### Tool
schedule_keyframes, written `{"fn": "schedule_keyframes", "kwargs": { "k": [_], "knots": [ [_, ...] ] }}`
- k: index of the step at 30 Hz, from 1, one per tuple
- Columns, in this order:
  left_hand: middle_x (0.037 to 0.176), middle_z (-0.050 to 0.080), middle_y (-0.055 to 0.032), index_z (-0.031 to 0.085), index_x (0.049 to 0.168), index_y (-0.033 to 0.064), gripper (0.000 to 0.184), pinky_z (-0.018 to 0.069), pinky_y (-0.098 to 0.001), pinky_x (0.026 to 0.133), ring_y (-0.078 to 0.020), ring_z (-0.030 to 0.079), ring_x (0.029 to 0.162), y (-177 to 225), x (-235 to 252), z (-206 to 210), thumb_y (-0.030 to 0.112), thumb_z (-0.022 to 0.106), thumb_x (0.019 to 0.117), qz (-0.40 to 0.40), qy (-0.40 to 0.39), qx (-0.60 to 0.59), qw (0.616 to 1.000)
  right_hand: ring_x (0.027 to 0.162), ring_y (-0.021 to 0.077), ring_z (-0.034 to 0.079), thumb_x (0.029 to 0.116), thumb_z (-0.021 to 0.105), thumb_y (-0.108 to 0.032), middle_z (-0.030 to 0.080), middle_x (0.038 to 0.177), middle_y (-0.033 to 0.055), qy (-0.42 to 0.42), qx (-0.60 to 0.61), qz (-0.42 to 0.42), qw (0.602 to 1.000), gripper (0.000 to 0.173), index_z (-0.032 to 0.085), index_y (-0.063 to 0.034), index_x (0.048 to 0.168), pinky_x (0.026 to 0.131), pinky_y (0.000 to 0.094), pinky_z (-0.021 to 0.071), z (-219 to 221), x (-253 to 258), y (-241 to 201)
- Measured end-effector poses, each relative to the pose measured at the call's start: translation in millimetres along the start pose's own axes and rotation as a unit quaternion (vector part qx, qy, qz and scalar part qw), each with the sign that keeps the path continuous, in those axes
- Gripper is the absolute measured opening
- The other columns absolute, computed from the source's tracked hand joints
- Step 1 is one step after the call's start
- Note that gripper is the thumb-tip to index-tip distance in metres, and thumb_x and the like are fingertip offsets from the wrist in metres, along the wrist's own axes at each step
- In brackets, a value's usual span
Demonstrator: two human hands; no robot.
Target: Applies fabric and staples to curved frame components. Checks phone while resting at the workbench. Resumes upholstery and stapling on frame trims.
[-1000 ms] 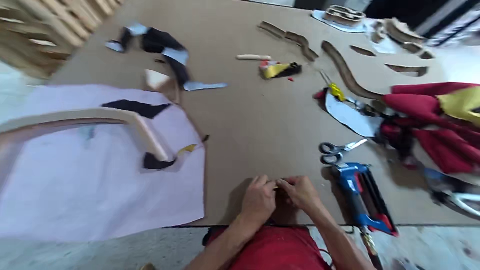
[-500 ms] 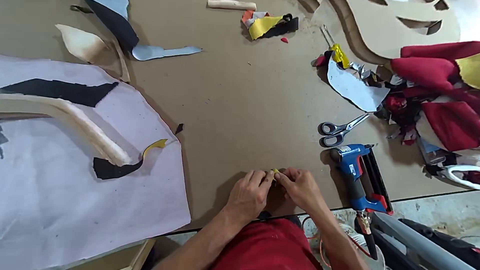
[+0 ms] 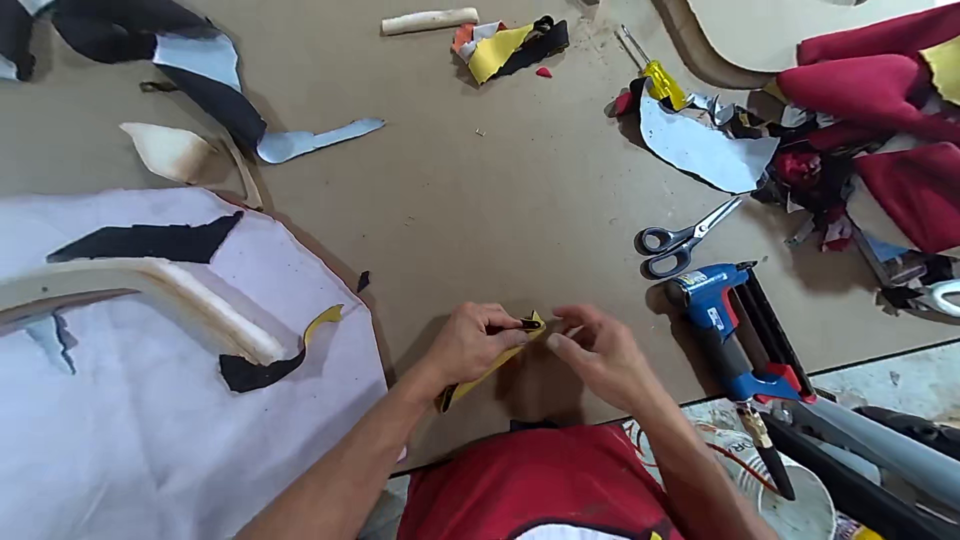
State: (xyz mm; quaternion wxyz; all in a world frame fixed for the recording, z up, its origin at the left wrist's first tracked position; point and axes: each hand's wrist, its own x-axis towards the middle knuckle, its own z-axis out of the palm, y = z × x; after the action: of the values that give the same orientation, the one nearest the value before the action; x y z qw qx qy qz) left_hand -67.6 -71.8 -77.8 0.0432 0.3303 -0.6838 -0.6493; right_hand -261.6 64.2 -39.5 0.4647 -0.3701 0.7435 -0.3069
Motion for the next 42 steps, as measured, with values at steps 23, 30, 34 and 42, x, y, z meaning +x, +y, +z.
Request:
{"fn": "schedule_keyframes", "kwargs": {
  "k": [23,30,34,42],
  "knots": [
    [0.084,0.067,-0.0057,0.080,0.102,0.0080,0.021,0.0596,-0.0323,0.063,-0.0192,0.068,0.076,-25,-16,91,0.017,0.063,0.0929,0.197,0.262,0.388,0.861,0.092,0.0130,0.067,0.0885,0.069,-0.010,0.072,0.097,0.0002,0.186,-0.222,-0.422,0.859,0.014,0.080,-0.0153,0.094,0.079,0.0272,0.0587,20,21,75],
    [0.087,0.068,-0.0044,0.077,0.119,0.0148,0.028,0.0576,-0.0309,0.062,-0.0183,0.067,0.076,-30,-15,90,0.019,0.062,0.0960,0.204,0.272,0.394,0.854,0.089,0.0129,0.069,0.0885,0.066,-0.010,0.073,0.096,-0.0001,0.214,-0.231,-0.411,0.856,0.014,0.079,-0.0132,0.089,0.075,0.0279,0.0595,27,18,74],
    [0.090,0.065,-0.0044,0.072,0.131,0.0195,0.036,0.0570,-0.0316,0.063,-0.0199,0.065,0.081,-27,-14,88,0.016,0.058,0.0977,0.185,0.219,0.411,0.866,0.100,0.0131,0.068,0.0927,0.066,-0.019,0.074,0.107,-0.0032,0.222,-0.247,-0.363,0.871,0.016,0.082,-0.0194,0.098,0.085,0.0308,0.0587,29,7,84],
    [0.097,0.071,-0.0042,0.077,0.120,0.0153,0.032,0.0552,-0.0303,0.057,-0.0198,0.066,0.078,-32,-19,89,0.009,0.060,0.0929,0.231,0.232,0.413,0.850,0.120,0.0451,0.062,0.0944,0.063,-0.025,0.065,0.127,0.0260,0.375,-0.368,-0.073,0.848,0.037,0.073,-0.0018,0.121,0.098,0.0598,0.0513,-56,-78,82]
  ]
}}
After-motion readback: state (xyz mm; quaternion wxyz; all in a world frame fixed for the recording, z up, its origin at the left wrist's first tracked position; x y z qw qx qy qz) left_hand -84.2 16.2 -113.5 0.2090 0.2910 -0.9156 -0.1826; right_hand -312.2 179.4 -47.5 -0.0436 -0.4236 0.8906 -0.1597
